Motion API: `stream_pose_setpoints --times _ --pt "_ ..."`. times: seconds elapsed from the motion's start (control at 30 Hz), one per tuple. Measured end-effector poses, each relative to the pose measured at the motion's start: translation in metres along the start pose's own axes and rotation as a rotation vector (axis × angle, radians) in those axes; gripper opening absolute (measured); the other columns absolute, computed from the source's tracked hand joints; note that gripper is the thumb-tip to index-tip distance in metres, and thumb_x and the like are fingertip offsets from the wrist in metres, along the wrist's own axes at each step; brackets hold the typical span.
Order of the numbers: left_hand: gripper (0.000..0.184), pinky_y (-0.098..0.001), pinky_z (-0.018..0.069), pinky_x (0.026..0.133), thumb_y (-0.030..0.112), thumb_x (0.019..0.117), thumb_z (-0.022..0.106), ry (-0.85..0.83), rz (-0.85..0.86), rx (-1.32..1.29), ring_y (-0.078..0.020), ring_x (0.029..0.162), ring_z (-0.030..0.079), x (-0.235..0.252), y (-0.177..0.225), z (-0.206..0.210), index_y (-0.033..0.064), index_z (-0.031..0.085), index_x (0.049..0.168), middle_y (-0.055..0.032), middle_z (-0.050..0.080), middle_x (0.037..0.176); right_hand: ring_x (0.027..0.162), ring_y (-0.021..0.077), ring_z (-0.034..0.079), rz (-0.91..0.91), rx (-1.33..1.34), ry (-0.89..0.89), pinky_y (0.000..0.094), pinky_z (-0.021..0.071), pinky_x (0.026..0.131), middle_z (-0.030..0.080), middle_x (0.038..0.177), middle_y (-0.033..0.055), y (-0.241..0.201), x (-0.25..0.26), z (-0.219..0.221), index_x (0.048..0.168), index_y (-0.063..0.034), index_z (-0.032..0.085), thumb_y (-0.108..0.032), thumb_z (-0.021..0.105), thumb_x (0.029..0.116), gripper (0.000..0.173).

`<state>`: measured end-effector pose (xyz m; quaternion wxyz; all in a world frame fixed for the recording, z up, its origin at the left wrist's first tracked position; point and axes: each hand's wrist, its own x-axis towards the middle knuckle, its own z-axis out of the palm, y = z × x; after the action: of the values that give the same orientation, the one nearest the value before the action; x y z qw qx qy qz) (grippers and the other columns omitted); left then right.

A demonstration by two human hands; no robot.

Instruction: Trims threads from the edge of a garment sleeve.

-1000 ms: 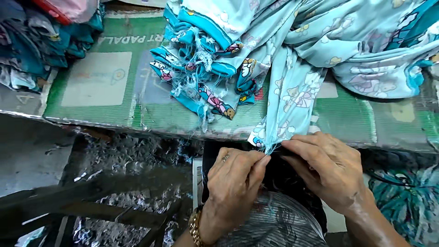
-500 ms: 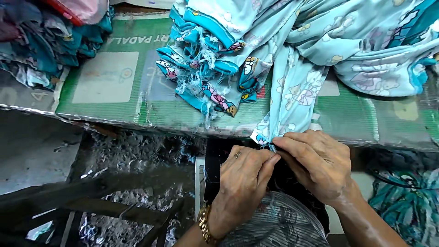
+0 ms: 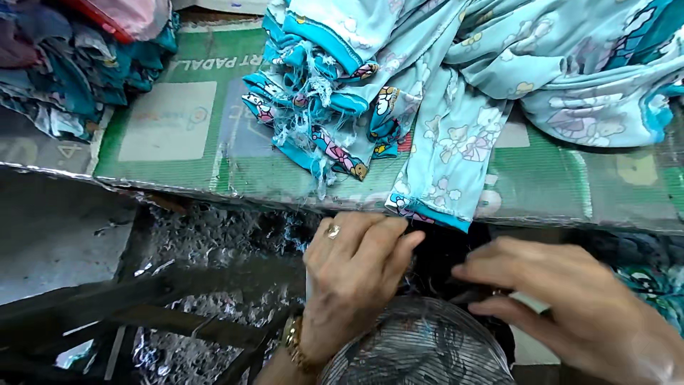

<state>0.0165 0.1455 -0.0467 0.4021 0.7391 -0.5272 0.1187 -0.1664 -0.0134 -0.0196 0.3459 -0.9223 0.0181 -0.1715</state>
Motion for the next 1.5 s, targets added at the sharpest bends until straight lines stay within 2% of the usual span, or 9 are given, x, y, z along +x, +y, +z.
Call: stream_pose_setpoints --times 0.1,0.23,0.5,0.63,0.83,1.07,1.2,1.3,1.5 --pt "0.028 -0.0366 0.0479 0.072 0.033 0.1011 0.063 -0.082 0.047 0.157 -0.0227 0.087 0.065 0.014 0.000 0.021 0.0062 0.072 0.106 -0.0100 0.068 0.096 0.087 -0.0015 0.066 0.093 0.314 0.278 0.0144 0.0579 0.075 0.069 0.101 -0.0056 0.007 0.025 0.013 0.115 -0.0130 0.071 -0.027 0.069 0.0988 0.022" --pt "0.018 -0.0344 0.0479 0.072 0.019 0.1033 0.060 -0.120 0.009 0.079 -0.0190 0.082 0.064 0.015 -0.005 0.019 0.0067 0.071 0.097 -0.0067 0.068 0.088 0.081 0.0024 0.068 0.188 0.415 0.361 0.0174 0.0604 0.069 0.070 0.101 -0.0048 0.018 0.043 0.031 0.118 -0.0092 0.068 -0.019 0.073 0.0943 0.027" --pt "0.025 -0.0339 0.0475 0.069 0.025 0.1073 0.052 -0.203 -0.065 0.100 -0.0181 0.079 0.061 -0.003 -0.016 0.003 0.0075 0.065 0.096 -0.0051 0.063 0.085 0.082 -0.0029 0.064 0.185 0.325 0.255 0.0120 0.0569 0.069 0.068 0.103 -0.0074 0.020 0.043 0.027 0.117 -0.0103 0.069 -0.024 0.073 0.0950 0.027" --pt "0.026 -0.0247 0.0475 0.070 0.027 0.1093 0.048 -0.154 -0.134 -0.086 -0.0092 0.079 0.059 -0.007 -0.018 0.002 0.0089 0.061 0.097 -0.0017 0.060 0.086 0.078 -0.0050 0.060 0.134 0.150 0.220 0.0099 0.0520 0.067 0.066 0.096 -0.0062 0.019 0.045 0.030 0.113 -0.0105 0.070 -0.025 0.071 0.0965 0.022" --pt "0.026 -0.0157 0.0493 0.069 0.029 0.1089 0.050 -0.064 -0.235 -0.292 -0.0017 0.077 0.058 -0.007 -0.016 0.006 0.0094 0.058 0.095 0.0010 0.058 0.085 0.081 0.0054 0.064 0.098 -0.182 0.233 0.0188 0.0491 0.066 0.070 0.094 0.0018 0.011 0.046 0.040 0.110 -0.0108 0.073 -0.025 0.068 0.0968 0.020" --pt "0.027 -0.0128 0.0505 0.070 0.029 0.1081 0.051 -0.068 -0.272 -0.480 0.0013 0.075 0.059 -0.011 -0.011 0.008 0.0073 0.059 0.095 0.0014 0.059 0.083 0.081 0.0060 0.064 0.119 -0.216 0.301 0.0186 0.0486 0.066 0.070 0.095 0.0033 0.007 0.048 0.048 0.110 -0.0084 0.074 -0.022 0.069 0.0967 0.020" --pt "0.025 -0.0198 0.0485 0.073 0.029 0.1072 0.054 -0.060 -0.185 -0.210 -0.0039 0.079 0.061 -0.010 -0.014 0.009 0.0090 0.062 0.094 0.0000 0.063 0.085 0.082 0.0102 0.067 0.134 -0.260 0.232 0.0235 0.0519 0.065 0.072 0.095 0.0044 0.003 0.041 0.043 0.113 -0.0099 0.073 -0.026 0.065 0.0994 0.022" --pt "0.016 -0.0321 0.0493 0.081 0.026 0.1037 0.061 -0.053 -0.102 0.022 -0.0147 0.097 0.063 -0.006 -0.018 0.004 0.0114 0.066 0.107 -0.0050 0.066 0.105 0.073 0.0146 0.065 0.184 -0.342 0.177 0.0273 0.0495 0.058 0.071 0.090 0.0074 -0.003 0.028 0.029 0.110 -0.0099 0.074 -0.027 0.063 0.0998 0.023" --pt "0.014 -0.0363 0.0438 0.080 0.021 0.0985 0.069 -0.039 0.089 0.175 -0.0202 0.092 0.063 0.005 -0.008 0.014 0.0129 0.075 0.108 -0.0070 0.070 0.101 0.090 0.0106 0.071 0.181 -0.299 0.254 0.0215 0.0546 0.072 0.076 0.110 0.0093 -0.001 0.021 0.029 0.111 -0.0084 0.073 -0.027 0.064 0.1002 0.024"
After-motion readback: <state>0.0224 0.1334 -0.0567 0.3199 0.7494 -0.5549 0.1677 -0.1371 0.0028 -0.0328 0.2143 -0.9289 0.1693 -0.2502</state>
